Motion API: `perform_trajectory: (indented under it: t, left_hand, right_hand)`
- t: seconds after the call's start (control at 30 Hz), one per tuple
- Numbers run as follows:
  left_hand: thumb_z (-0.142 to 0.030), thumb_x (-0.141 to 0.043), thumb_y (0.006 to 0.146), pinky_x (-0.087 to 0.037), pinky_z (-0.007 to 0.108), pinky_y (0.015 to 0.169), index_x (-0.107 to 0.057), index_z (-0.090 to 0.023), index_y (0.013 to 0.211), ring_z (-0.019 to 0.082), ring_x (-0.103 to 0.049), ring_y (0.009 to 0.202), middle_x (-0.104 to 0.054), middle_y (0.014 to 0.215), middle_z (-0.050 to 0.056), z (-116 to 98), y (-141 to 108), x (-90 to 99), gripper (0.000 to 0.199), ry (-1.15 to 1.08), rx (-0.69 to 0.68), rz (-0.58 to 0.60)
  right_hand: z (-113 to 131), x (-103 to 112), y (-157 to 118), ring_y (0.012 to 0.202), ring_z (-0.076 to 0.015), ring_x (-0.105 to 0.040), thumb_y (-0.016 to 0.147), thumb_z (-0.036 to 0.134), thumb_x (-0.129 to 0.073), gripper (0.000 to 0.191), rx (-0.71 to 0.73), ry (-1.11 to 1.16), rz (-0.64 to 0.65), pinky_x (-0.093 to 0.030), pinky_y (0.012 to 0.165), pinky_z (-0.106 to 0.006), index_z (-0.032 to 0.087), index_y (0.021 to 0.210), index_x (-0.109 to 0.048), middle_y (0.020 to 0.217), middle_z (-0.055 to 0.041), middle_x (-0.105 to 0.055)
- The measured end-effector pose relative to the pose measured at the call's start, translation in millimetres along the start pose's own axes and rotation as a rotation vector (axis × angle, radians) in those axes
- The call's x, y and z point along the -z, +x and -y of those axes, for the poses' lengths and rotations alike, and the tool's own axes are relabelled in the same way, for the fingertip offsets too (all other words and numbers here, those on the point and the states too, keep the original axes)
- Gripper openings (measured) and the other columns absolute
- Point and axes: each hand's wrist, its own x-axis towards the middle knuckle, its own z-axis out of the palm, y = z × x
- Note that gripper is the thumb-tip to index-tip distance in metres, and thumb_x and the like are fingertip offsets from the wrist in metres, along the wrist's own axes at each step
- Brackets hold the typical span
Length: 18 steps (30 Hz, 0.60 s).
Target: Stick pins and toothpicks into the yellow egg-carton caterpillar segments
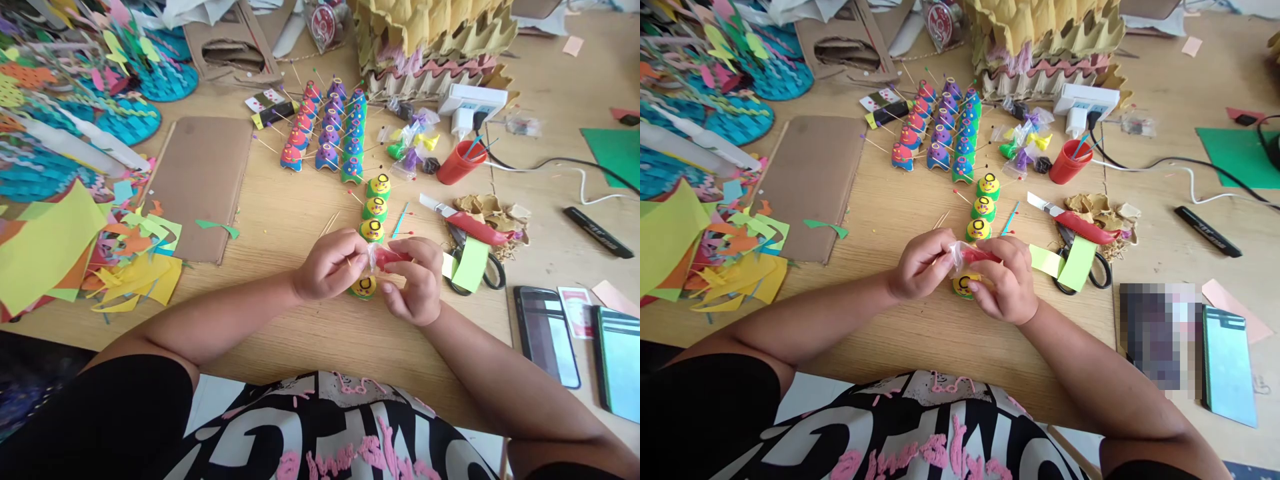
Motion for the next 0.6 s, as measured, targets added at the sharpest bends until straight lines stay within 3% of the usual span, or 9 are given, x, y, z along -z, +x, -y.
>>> perform_trajectory:
  t: [0.13,0.33,0.4,0.47,0.6]
  left_hand:
    - [-0.023,-0.051,0.1,-0.042,0.025,0.057,-0.055,-0.02,0.079,0.01,-0.051,0.06,-0.057,0.068,-0.001,-1.0,0.5,0.8,0.022,-0.114,0.088,-0.011]
    - [-0.029,-0.064,0.098,-0.03,0.021,0.047,-0.058,-0.02,0.082,0.006,-0.04,0.051,-0.048,0.062,-0.006,5.5,-0.8,-5.5,0.02,-0.083,0.195,-0.149]
    - [-0.032,-0.072,0.094,-0.027,0.022,0.046,-0.059,-0.021,0.088,0.006,-0.035,0.049,-0.041,0.059,-0.009,7.1,-0.4,-5.8,0.018,-0.036,0.176,-0.214]
    - [-0.034,-0.075,0.093,-0.031,0.023,0.049,-0.062,-0.022,0.092,0.007,-0.036,0.051,-0.044,0.061,-0.008,7.3,0.2,-3.7,0.017,0.048,0.125,-0.238]
    - [-0.038,-0.068,0.097,-0.043,0.029,0.062,-0.069,-0.021,0.099,0.01,-0.048,0.059,-0.059,0.068,-0.003,5.6,1.9,2.6,0.017,0.148,-0.009,-0.131]
  right_hand:
    - [1.0,-1.9,1.4,0.104,-0.027,-0.066,0.094,0.029,-0.069,0.048,-0.023,-0.064,0.048,-0.054,0.087,-0.047,0.027,0.139,-0.052,0.117,-0.0098,-0.071]
    - [-0.5,-2.4,2.6,0.1,-0.0247,-0.066,0.092,0.019,-0.069,0.037,-0.039,-0.019,-0.031,-0.054,0.084,-0.045,0.031,0.125,-0.056,0.106,-0.0047,-0.072]
    - [-2.4,-3.4,1.9,0.1,-0.0253,-0.066,0.091,0.017,-0.068,0.039,-0.071,0.015,-0.045,-0.056,0.084,-0.047,0.032,0.124,-0.054,0.105,-0.0042,-0.071]
    - [-3.6,-4.6,1.0,0.097,-0.025,-0.068,0.09,0.017,-0.068,0.041,-0.106,0.025,-0.049,-0.057,0.082,-0.047,0.033,0.125,-0.052,0.105,-0.0041,-0.07]
    - [-3.0,-4.9,-0.2,0.096,-0.0245,-0.07,0.089,0.017,-0.072,0.043,-0.145,0.007,-0.056,-0.059,0.082,-0.046,0.029,0.126,-0.054,0.106,-0.0061,-0.072]
